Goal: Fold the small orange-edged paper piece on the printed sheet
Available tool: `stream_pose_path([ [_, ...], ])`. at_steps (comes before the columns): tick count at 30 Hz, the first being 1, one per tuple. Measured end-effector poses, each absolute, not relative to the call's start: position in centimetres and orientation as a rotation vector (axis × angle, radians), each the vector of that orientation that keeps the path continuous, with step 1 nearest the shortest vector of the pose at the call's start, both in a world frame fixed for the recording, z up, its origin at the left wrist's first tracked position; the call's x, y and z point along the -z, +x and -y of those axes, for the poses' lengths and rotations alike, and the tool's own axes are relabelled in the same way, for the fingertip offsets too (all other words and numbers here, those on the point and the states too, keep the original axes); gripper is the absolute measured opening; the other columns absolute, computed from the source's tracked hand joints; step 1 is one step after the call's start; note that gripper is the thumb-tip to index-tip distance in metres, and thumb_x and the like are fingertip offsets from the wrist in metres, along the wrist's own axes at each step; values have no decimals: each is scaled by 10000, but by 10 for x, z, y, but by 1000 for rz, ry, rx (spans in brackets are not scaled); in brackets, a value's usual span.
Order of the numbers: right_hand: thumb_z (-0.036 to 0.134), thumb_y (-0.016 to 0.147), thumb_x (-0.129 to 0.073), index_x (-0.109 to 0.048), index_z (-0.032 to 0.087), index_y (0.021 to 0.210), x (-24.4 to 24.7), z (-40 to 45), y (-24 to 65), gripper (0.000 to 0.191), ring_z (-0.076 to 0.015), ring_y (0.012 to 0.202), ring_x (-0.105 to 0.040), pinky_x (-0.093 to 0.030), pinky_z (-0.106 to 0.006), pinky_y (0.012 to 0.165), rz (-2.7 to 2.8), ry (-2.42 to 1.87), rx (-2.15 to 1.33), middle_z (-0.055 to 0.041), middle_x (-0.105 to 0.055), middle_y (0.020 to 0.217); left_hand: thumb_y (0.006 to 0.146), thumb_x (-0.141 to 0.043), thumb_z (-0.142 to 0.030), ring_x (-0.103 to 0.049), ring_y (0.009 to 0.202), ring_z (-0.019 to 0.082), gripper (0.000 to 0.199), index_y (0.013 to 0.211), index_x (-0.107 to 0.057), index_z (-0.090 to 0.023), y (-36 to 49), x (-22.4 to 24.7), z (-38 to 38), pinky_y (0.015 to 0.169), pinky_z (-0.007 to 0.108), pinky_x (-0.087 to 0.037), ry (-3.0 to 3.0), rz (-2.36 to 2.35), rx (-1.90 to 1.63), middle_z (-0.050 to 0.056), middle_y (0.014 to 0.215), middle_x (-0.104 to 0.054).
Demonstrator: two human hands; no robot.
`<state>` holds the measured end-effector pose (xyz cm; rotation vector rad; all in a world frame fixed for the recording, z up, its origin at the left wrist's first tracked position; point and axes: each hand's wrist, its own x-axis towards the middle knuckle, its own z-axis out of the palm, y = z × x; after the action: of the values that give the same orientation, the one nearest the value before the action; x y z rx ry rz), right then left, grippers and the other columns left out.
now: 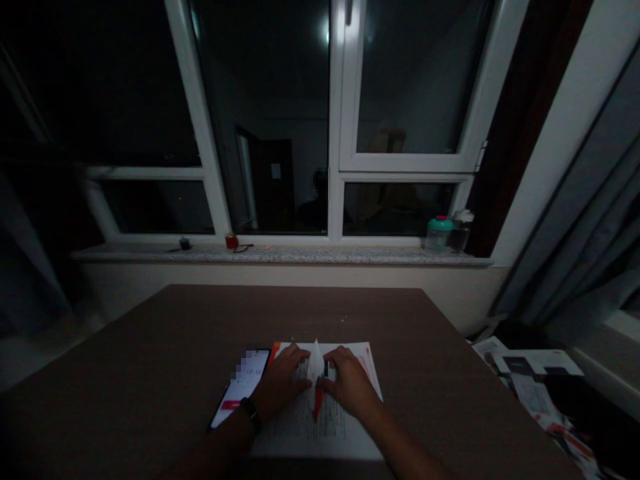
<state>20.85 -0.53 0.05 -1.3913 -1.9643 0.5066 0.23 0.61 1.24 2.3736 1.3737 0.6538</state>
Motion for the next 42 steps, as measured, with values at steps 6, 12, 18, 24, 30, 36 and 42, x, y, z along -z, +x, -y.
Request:
stream_pose_path([
  [6, 113, 704, -695, -637, 215, 984, -1, 5, 208, 304, -204, 935, -569, -418, -280, 812, 1947, -1384, -491, -24, -607, 955, 750, -676, -102, -524, 1081, 225, 288, 964, -524, -222, 3, -11, -8, 914, 321, -401, 2375, -1314, -728, 21, 1088, -574],
  [12, 95, 701, -660, -609, 212, 937, -2, 5, 208, 269, -189, 860, -570, -417, -270, 760, 1908, -1346, -538, -10, -601, 905, 753, -646, -85, -523, 1009, 201, 247, 906, -507, -220, 3, -11, -10, 851, 293, -402, 2373, -1260, -715, 4, 1037, -552],
  [18, 93, 701, -632, -565, 195, 780, 4, 2, 206, 146, -150, 701, -527, -385, -236, 639, 1849, -1307, -708, 24, -551, 736, 751, -641, -77, -518, 983, 192, 240, 892, -504, -214, 3, -11, -11, 836, 281, -402, 2369, -1222, -723, -3, 1016, -529],
  [24, 114, 688, -652, -569, 188, 740, 8, -4, 209, 123, -130, 621, -488, -346, -218, 566, 1788, -1277, -895, 49, -508, 648, 754, -635, -89, -521, 1016, 202, 244, 927, -526, -222, 3, -12, -13, 867, 297, -405, 2359, -1215, -683, 3, 1059, -527],
  [30, 136, 726, -642, -561, 188, 729, 15, -10, 211, 96, -114, 592, -456, -324, -213, 563, 1793, -1237, -899, 68, -471, 614, 742, -634, -110, -528, 983, 205, 219, 914, -544, -213, 2, -8, -18, 848, 296, -414, 2350, -1218, -649, 15, 1057, -534],
  [36, 93, 736, -629, -586, 184, 692, 8, -9, 212, 110, -115, 639, -478, -328, -212, 580, 1904, -1173, -767, 44, -492, 699, 748, -642, -90, -528, 1018, 206, 266, 971, -593, -226, 1, -8, -17, 877, 300, -412, 2349, -1154, -691, 13, 1074, -541],
  [42, 72, 745, -644, -573, 187, 704, -5, -2, 211, 141, -136, 728, -522, -354, -224, 657, 2037, -1246, -561, 27, -524, 755, 740, -683, -81, -536, 1013, 208, 235, 924, -614, -210, 1, -11, -15, 864, 304, -415, 2375, -1185, -701, 13, 1057, -561],
])
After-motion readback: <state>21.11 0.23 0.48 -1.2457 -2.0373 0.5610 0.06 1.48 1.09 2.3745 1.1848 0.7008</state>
